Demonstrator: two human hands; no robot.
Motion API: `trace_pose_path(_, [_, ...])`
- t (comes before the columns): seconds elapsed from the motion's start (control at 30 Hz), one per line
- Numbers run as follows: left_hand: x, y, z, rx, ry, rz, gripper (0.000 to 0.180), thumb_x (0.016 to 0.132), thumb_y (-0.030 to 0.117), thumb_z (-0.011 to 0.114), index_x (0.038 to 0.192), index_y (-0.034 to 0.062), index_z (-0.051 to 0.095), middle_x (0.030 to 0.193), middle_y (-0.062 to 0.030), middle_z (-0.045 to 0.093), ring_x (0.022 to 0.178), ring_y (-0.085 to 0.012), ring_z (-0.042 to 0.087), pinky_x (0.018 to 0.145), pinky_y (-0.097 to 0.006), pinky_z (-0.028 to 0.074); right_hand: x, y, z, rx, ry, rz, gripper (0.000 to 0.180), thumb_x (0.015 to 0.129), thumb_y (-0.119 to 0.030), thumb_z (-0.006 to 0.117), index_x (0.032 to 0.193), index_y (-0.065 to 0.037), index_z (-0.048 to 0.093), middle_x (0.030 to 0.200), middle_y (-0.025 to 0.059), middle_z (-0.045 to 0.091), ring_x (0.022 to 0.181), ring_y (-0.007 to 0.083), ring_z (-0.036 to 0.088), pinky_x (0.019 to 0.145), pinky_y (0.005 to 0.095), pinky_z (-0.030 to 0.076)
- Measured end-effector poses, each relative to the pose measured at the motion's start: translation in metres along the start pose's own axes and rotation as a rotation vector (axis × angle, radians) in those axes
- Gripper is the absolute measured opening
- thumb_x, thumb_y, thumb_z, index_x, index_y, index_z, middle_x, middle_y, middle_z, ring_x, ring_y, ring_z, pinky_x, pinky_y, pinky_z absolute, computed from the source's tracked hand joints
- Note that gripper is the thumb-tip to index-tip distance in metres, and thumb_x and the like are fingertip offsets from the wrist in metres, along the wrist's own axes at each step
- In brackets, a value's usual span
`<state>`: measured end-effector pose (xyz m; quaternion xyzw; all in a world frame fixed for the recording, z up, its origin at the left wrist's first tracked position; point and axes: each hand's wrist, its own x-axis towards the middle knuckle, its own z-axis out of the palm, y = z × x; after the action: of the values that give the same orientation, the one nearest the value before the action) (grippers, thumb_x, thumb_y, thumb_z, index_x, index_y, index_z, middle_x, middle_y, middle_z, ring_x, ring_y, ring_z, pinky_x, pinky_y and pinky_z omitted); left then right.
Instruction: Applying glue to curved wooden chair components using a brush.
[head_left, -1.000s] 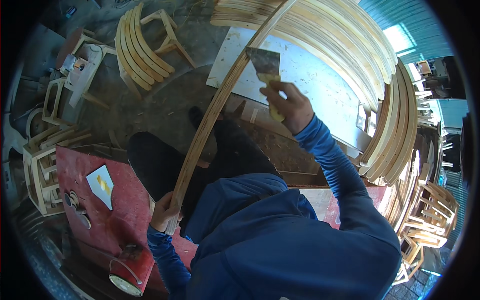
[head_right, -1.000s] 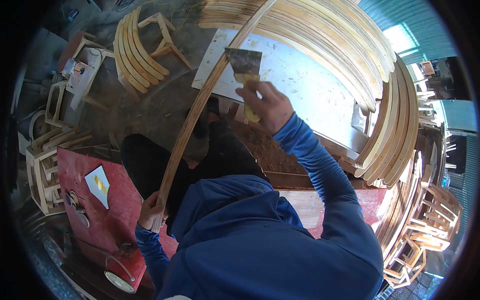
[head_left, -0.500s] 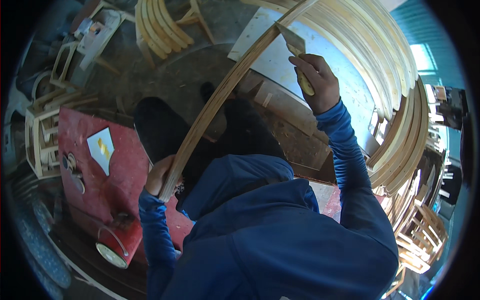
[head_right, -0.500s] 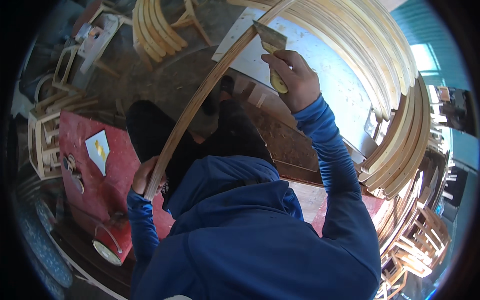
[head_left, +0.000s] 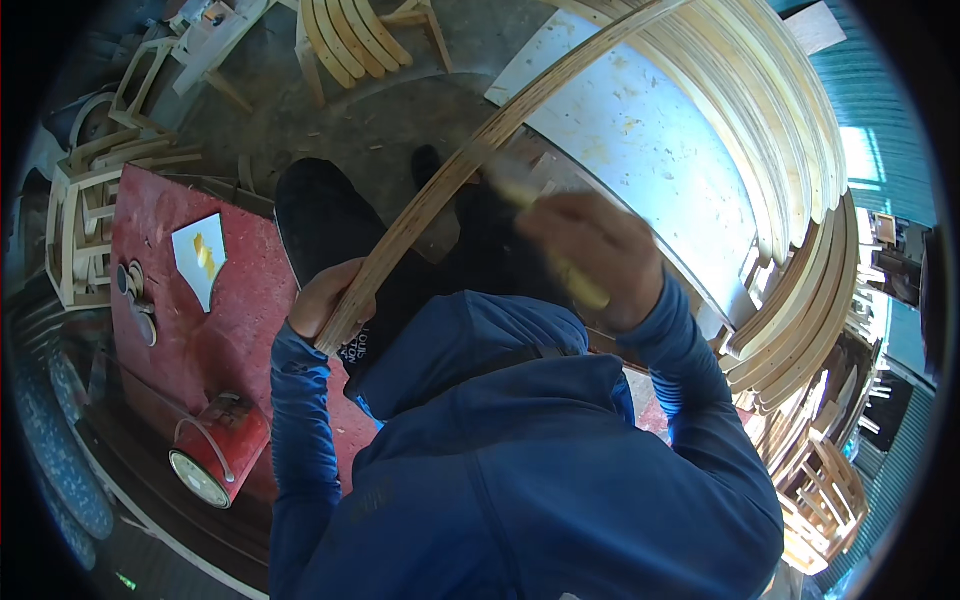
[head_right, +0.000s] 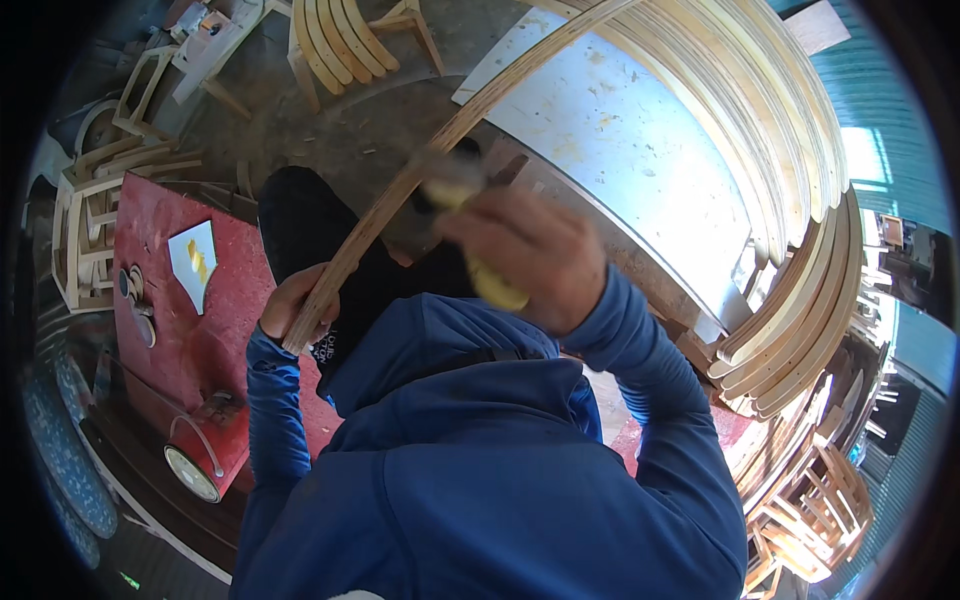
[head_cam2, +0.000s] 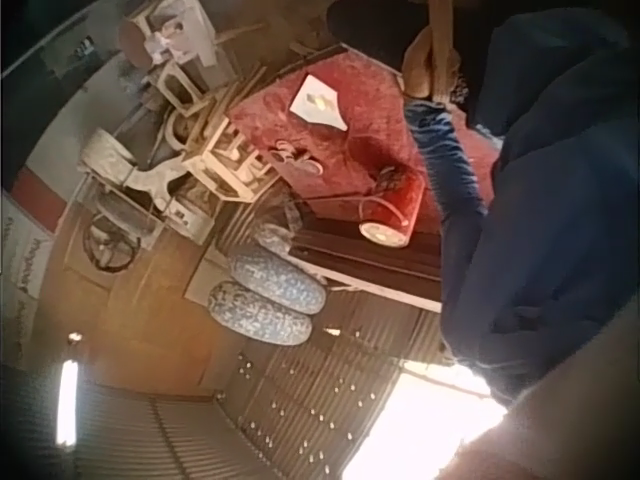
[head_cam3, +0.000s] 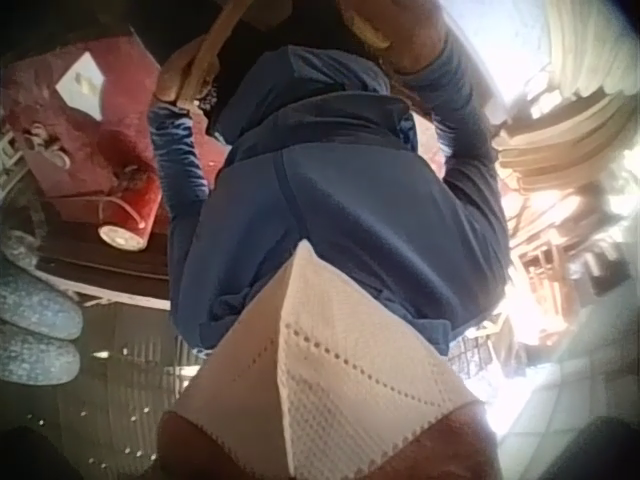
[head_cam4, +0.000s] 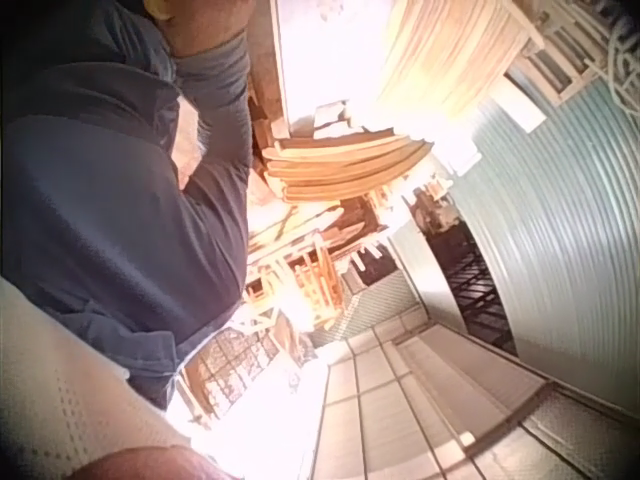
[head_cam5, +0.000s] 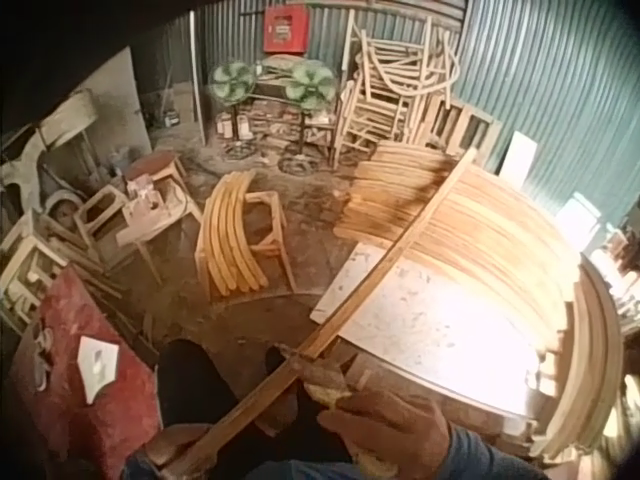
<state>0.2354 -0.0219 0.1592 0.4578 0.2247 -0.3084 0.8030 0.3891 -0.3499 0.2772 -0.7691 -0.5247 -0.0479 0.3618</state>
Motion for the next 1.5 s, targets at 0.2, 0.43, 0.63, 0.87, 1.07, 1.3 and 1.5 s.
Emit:
trace_pose_path(0.2, [0.002, -0.003, 0.004, -0.023, 0.073, -0.026, 0.045, 0.108, 0.035, 0.032, 0.127, 0.0, 0.052, 0.061, -0.0089, 0.059, 0.039, -0.0123, 0.053, 0.034, -0.023, 0.043, -0.008, 0.03, 0.008, -0.329, 0.001, 0.099, 0.04, 0.074, -0.008, 0.071, 0.113, -0.007, 0.068, 0.101, 0.0118, 0.06, 0.087, 0.0292, 0.067, 0.073, 0.0377, 0.059])
trace_pose_path(0.43, [0.002, -0.008, 0.003, 0.04, 0.088, -0.005, 0.044, 0.108, 0.034, 0.032, 0.125, -0.0003, 0.054, 0.06, -0.0089, 0.059, 0.038, -0.0126, 0.053, 0.033, -0.023, 0.043, -0.017, -0.009, 0.003, 0.077, -0.11, 0.038, 0.037, 0.076, -0.007, 0.069, 0.113, -0.006, 0.069, 0.103, 0.0129, 0.062, 0.088, 0.0291, 0.068, 0.073, 0.0373, 0.057])
trace_pose_path(0.63, [0.003, -0.009, -0.001, -0.022, 0.045, -0.026, 0.044, 0.107, 0.037, 0.035, 0.12, 0.0012, 0.057, 0.064, -0.0083, 0.061, 0.04, -0.0126, 0.053, 0.034, -0.023, 0.042, -0.042, 0.029, -0.002, -0.13, 0.231, 0.271, 0.037, 0.076, -0.001, 0.073, 0.112, -0.007, 0.07, 0.11, 0.0151, 0.063, 0.095, 0.0328, 0.068, 0.08, 0.0382, 0.057])
trace_pose_path(0.87, [0.005, -0.008, -0.001, -0.016, 0.045, -0.023, 0.047, 0.107, 0.036, 0.033, 0.129, -0.001, 0.051, 0.059, -0.0078, 0.058, 0.038, -0.0124, 0.052, 0.034, -0.023, 0.042, -0.053, 0.047, 0.027, -0.276, 0.213, 0.169, 0.044, 0.074, -0.005, 0.073, 0.118, -0.012, 0.069, 0.122, 0.0143, 0.06, 0.102, 0.032, 0.065, 0.083, 0.0407, 0.057])
trace_pose_path(1.07, [0.007, -0.012, -0.003, -0.044, 0.047, -0.037, 0.046, 0.107, 0.035, 0.033, 0.129, -0.0013, 0.051, 0.059, -0.0079, 0.058, 0.037, -0.0123, 0.05, 0.033, -0.023, 0.041, -0.063, 0.027, 0.035, -0.24, -0.067, 0.159, 0.047, 0.071, -0.012, 0.072, 0.118, -0.013, 0.069, 0.123, 0.0127, 0.06, 0.104, 0.0315, 0.063, 0.083, 0.0418, 0.056])
trace_pose_path(1.3, [0.007, -0.006, -0.001, -0.11, -0.079, -0.007, 0.047, 0.107, 0.03, 0.032, 0.133, -0.0046, 0.05, 0.055, -0.0087, 0.058, 0.036, -0.0123, 0.051, 0.033, -0.023, 0.041, -0.06, 0.048, 0.003, 0.01, 0.374, 0.325, 0.035, 0.081, -0.001, 0.072, 0.115, -0.006, 0.069, 0.113, 0.0166, 0.064, 0.097, 0.0342, 0.068, 0.083, 0.0391, 0.056])
trace_pose_path(1.5, [0.007, -0.004, -0.003, -0.077, -0.081, -0.008, 0.047, 0.107, 0.029, 0.032, 0.133, -0.0054, 0.05, 0.057, -0.0101, 0.06, 0.036, -0.0129, 0.052, 0.033, -0.023, 0.042, -0.049, 0.041, 0.016, -0.108, 0.294, 0.305, 0.031, 0.082, 0.001, 0.076, 0.111, -0.003, 0.069, 0.11, 0.0183, 0.065, 0.094, 0.0316, 0.07, 0.081, 0.0371, 0.057])
